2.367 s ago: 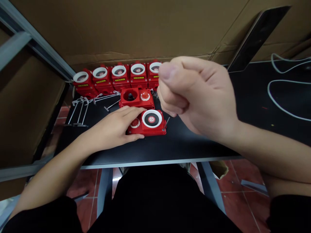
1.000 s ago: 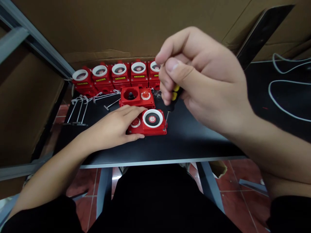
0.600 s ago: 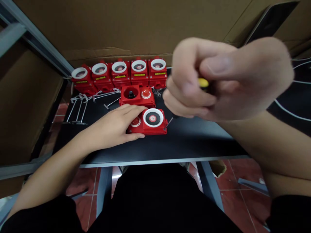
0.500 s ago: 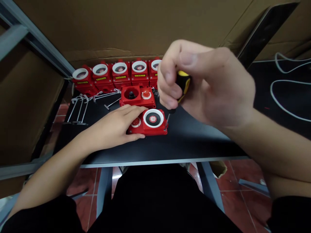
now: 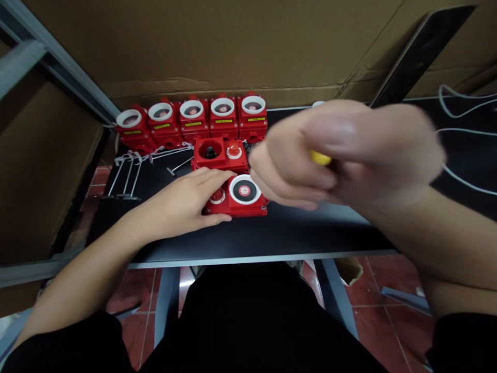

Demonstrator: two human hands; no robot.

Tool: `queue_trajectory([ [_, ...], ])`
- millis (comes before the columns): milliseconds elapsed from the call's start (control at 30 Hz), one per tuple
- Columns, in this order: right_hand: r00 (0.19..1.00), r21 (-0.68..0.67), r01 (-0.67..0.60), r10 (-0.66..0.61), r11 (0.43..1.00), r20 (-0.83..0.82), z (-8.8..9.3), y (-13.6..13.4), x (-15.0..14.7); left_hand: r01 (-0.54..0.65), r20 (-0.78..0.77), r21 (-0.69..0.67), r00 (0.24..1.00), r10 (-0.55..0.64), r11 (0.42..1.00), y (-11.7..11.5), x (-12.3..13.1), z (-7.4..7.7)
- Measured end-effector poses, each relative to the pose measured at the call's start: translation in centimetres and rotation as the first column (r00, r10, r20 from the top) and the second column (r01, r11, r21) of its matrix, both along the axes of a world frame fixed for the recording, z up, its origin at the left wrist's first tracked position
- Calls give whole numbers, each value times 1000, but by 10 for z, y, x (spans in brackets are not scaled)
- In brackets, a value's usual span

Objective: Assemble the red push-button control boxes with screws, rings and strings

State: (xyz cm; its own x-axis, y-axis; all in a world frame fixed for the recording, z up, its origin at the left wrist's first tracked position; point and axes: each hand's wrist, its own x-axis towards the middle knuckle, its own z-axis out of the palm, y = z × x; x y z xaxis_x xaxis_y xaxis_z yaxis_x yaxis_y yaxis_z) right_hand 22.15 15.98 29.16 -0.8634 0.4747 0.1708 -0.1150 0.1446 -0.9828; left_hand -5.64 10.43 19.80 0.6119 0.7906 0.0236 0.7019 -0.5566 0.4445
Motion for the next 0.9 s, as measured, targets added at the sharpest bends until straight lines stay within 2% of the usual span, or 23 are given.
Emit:
queue_trajectory([
  [100, 953, 54, 291, -284, 955, -107, -14, -7, -10, 16, -9, 26, 1000, -16, 1000, 0, 0, 0],
  [200, 877, -68, 409, -412, 910, -248, -22, -16, -16, 14, -21, 55, 1000, -13, 998, 0, 0, -1],
  [267, 870, -132, 370, -393, 920, -299, -20, -19, -16, 13, -30, 51, 999, -11, 999, 1, 0, -2],
  [300, 897, -134, 314, -340, 940, -283, -17, -19, -14, 14, -29, 47, 999, -12, 999, 1, 0, -3],
  [367, 974, -109, 120, -138, 987, -182, -8, -14, -7, 16, -24, 41, 1000, -15, 999, 2, 0, -3],
  [433, 993, -88, -85, 77, 992, -85, -2, -6, 1, 15, -16, 41, 1000, -14, 999, 2, 0, -3],
  [500, 987, -49, -154, 152, 987, -44, -1, 1, 7, 15, -13, 43, 1000, -14, 999, 1, -1, -3],
  [533, 991, -17, -119, 118, 993, -58, -3, 3, 7, 17, -14, 42, 1000, -16, 999, 1, -1, -4],
  [600, 992, 38, 42, -38, 998, -117, -10, 4, 5, 22, -17, 41, 1000, -22, 999, 2, -2, -4],
  [667, 963, 70, 226, -212, 972, -166, -17, -1, -1, 27, -20, 43, 999, -26, 999, 2, -2, -4],
  [733, 930, 78, 336, -318, 939, -184, -23, -9, -7, 29, -22, 44, 999, -28, 999, 2, -2, -4],
  [833, 911, 18, 362, -350, 932, -219, -23, -17, -10, 27, -30, 41, 999, -26, 999, 2, -2, -3],
  [900, 945, -41, 254, -257, 966, -204, -19, -17, -5, 19, -36, 37, 999, -17, 999, 1, -1, -3],
])
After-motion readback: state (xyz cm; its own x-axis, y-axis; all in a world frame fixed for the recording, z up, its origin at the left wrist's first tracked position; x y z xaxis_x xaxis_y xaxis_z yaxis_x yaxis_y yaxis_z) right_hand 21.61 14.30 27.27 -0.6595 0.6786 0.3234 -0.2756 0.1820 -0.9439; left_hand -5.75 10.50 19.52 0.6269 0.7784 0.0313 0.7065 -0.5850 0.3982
